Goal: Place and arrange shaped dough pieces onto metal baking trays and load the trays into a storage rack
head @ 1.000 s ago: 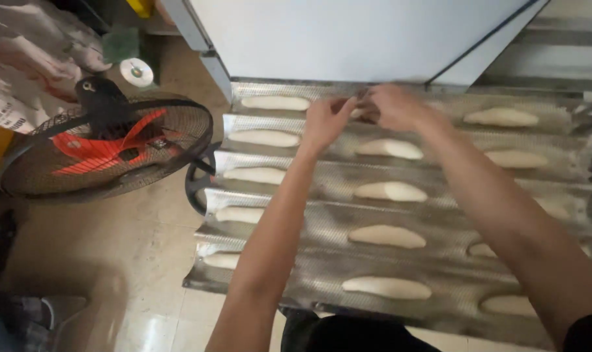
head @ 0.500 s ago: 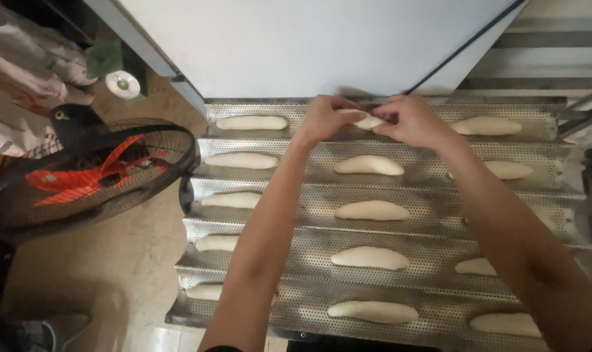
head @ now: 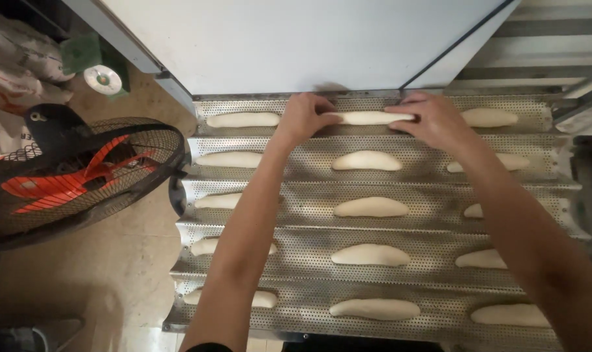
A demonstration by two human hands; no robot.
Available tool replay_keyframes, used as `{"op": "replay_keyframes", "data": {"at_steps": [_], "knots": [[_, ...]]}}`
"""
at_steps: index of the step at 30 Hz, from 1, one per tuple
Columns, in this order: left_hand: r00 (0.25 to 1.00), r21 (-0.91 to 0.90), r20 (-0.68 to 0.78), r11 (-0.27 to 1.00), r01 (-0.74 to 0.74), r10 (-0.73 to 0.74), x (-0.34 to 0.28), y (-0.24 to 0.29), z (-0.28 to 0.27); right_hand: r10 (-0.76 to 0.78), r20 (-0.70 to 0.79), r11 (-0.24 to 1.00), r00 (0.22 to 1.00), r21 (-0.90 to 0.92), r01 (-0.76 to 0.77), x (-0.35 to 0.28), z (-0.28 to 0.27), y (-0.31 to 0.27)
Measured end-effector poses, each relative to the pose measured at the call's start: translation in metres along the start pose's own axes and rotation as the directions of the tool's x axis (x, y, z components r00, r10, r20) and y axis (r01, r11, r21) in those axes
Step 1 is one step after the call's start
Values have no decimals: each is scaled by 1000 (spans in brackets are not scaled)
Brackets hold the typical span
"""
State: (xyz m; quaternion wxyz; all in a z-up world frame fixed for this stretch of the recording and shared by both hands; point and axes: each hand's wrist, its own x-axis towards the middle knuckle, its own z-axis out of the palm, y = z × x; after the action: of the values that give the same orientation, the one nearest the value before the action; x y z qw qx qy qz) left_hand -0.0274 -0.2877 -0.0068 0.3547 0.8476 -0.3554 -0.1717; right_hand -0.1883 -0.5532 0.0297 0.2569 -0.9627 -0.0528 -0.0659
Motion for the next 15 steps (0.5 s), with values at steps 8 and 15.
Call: {"op": "replay_keyframes", "data": {"at_steps": [8, 15], "knots": [[995, 56, -84, 997, -57, 62, -6, -10, 11, 60, -20, 997, 998, 59, -58, -10, -5, 6], [967, 29, -237, 996, -89, 94, -28, -4, 12, 131, -17, 991, 991, -3, -131, -21, -18, -50]]}}
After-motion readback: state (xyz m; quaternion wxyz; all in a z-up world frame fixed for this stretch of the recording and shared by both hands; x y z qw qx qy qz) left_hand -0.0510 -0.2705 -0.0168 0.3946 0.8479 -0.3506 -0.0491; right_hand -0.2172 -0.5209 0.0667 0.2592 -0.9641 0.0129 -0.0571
